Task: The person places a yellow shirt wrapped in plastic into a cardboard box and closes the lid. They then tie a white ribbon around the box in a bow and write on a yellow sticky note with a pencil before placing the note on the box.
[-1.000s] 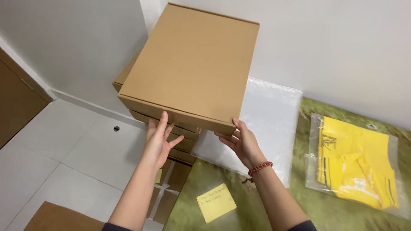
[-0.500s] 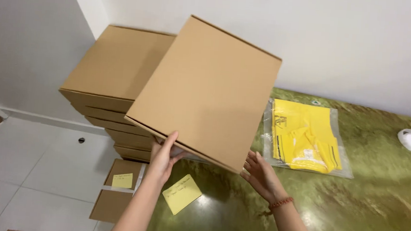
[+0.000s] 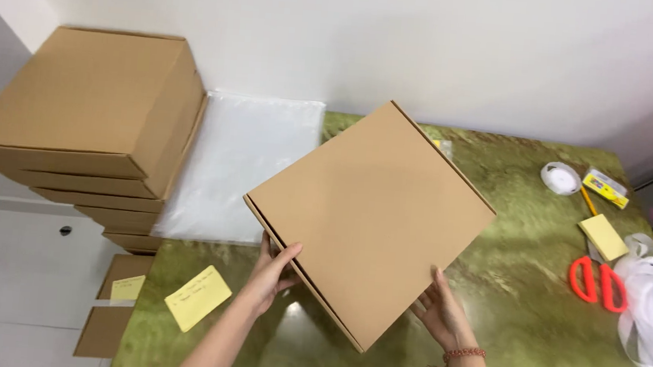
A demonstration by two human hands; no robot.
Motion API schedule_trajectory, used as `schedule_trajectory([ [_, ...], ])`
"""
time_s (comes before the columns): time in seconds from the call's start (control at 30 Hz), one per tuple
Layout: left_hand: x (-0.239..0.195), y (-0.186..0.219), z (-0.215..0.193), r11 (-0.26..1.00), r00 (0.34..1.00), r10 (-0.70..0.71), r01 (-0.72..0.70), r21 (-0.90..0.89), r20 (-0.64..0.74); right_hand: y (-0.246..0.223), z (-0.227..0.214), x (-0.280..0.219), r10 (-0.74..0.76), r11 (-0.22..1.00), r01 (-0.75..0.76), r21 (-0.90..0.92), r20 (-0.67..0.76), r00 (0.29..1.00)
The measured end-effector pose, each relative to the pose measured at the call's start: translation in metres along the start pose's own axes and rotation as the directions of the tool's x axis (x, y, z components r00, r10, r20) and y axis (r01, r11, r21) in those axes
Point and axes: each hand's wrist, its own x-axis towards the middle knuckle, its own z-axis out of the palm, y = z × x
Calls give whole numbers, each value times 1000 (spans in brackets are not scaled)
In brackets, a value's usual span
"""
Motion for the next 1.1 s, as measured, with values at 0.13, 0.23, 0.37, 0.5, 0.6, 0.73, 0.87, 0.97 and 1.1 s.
schedule_trajectory([
  [0.13, 17, -25, 67, 999, 998, -19, 18, 28, 56, -15, -111, 52, -54, 995, 53, 82, 15, 998],
  [0.23, 38, -54, 109, 998, 998, -60, 58, 39, 35, -38, -178, 62, -177, 973, 171, 156, 20, 984],
  [0.37, 41, -69, 161, 993, 995, -96, 97, -69, 20, -74, -224, 56, -219, 948, 212, 237, 2, 976],
  [0.5, 48, -78, 180, 993, 1000, -30, 30, -111, -2, -90, -252, 59, -190, 966, 184, 182, 20, 981],
  [0.6, 56, -73, 183, 961, 996, 83, -88, -261, -30, -91, -247, 58, -146, 969, 138, 206, 24, 989],
  [0.73, 98, -87, 164, 995, 976, 103, -97, 38, -190, -87, -236, 61, -78, 980, 63, 188, 77, 994],
  [0.87, 100, -79, 164, 993, 967, 107, -91, 78, -231, -93, -247, 72, -148, 965, 65, 254, 324, 935],
  [0.97, 115, -91, 150, 975, 958, 208, -188, 115, -199, -118, -215, 48, -198, 967, 137, 216, 294, 935],
  [1.1, 142, -102, 134, 931, 921, 362, -351, 98, -140, -149, -199, 60, -274, 961, 263, 85, 187, 943],
])
